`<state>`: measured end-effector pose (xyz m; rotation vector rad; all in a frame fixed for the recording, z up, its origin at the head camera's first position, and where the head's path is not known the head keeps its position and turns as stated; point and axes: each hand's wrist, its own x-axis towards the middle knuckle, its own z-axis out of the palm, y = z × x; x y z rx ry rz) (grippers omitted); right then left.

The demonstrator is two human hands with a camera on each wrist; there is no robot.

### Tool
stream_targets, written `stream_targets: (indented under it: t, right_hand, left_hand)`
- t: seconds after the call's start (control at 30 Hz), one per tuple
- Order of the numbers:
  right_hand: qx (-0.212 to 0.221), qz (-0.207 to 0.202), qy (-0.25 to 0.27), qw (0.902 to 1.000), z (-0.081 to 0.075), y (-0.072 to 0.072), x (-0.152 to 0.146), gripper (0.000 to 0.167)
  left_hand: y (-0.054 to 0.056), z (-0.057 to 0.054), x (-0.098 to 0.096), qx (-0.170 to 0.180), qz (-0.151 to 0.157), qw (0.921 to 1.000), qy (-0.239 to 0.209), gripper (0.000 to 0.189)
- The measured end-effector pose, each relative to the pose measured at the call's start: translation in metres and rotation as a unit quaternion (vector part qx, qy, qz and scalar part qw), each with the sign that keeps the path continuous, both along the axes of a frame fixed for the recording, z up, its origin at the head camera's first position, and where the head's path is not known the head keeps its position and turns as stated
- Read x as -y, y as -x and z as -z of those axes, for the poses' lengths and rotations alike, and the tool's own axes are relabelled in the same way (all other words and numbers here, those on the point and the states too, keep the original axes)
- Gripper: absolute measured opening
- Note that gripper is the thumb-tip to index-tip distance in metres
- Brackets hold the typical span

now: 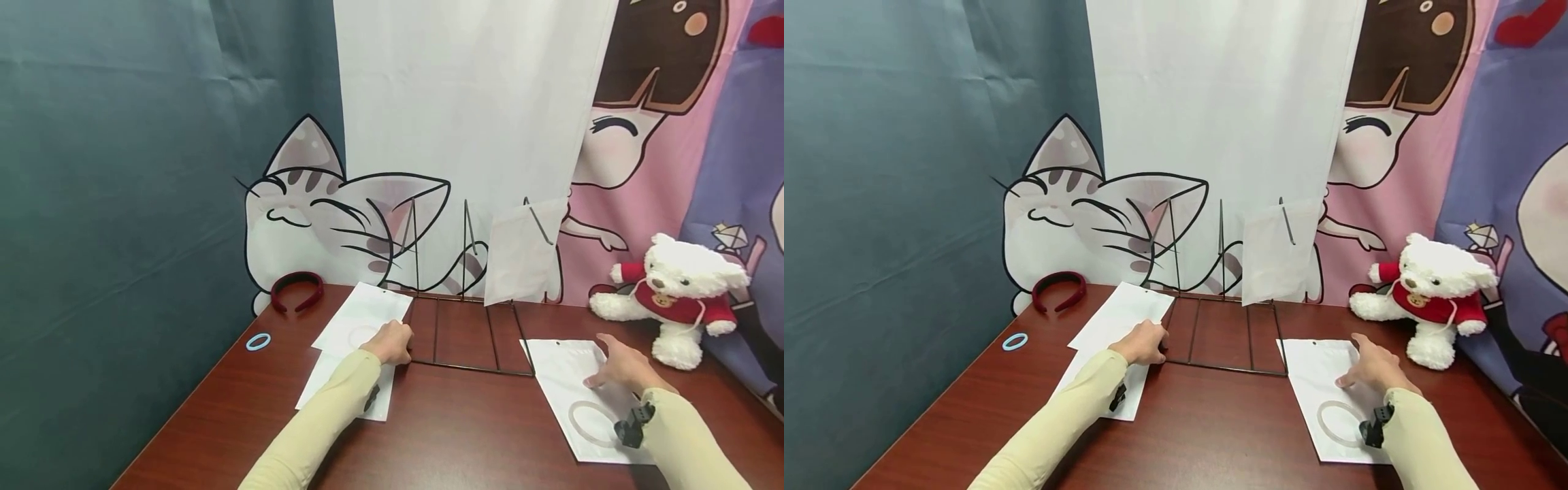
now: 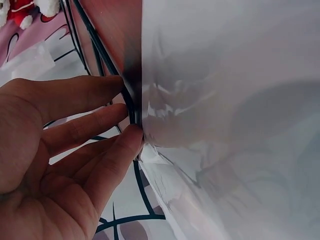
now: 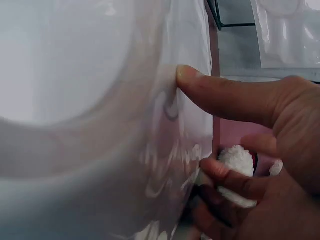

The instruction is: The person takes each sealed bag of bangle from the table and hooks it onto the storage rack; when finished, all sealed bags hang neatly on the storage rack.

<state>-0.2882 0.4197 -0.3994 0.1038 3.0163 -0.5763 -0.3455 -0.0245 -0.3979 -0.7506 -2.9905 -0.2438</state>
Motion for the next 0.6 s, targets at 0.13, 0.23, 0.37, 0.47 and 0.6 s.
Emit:
stream_targets:
  t: [0.13, 0.23, 0.37, 0.47, 0.6]
  right_hand:
    - [-0.031, -0.026, 0.002, 0.9992, 0.003, 0.0, -0.001, 0.116]
    - [-0.034, -0.027, 0.012, 0.999, 0.003, 0.001, -0.003, 0.116]
    - [-0.032, -0.031, 0.013, 0.9989, 0.004, 0.002, -0.003, 0.113]
    - [-0.037, -0.04, 0.019, 0.9983, 0.006, 0.002, -0.004, 0.099]
    - [-0.041, -0.043, 0.06, 0.9965, 0.011, -0.003, -0.011, 0.074]
  left_hand:
    - [-0.002, 0.001, -0.001, 0.002, 0.002, 1.0, 0.0, 0.019]
    - [-0.001, 0.001, -0.001, 0.006, -0.001, 1.0, 0.002, 0.014]
    - [-0.001, 0.0, 0.0, 0.004, -0.004, 1.0, 0.004, 0.013]
    - [-0.001, 0.0, 0.0, 0.004, -0.005, 1.0, 0.005, 0.014]
    - [-0.001, 0.0, -0.001, 0.018, -0.006, 0.9998, 0.004, 0.014]
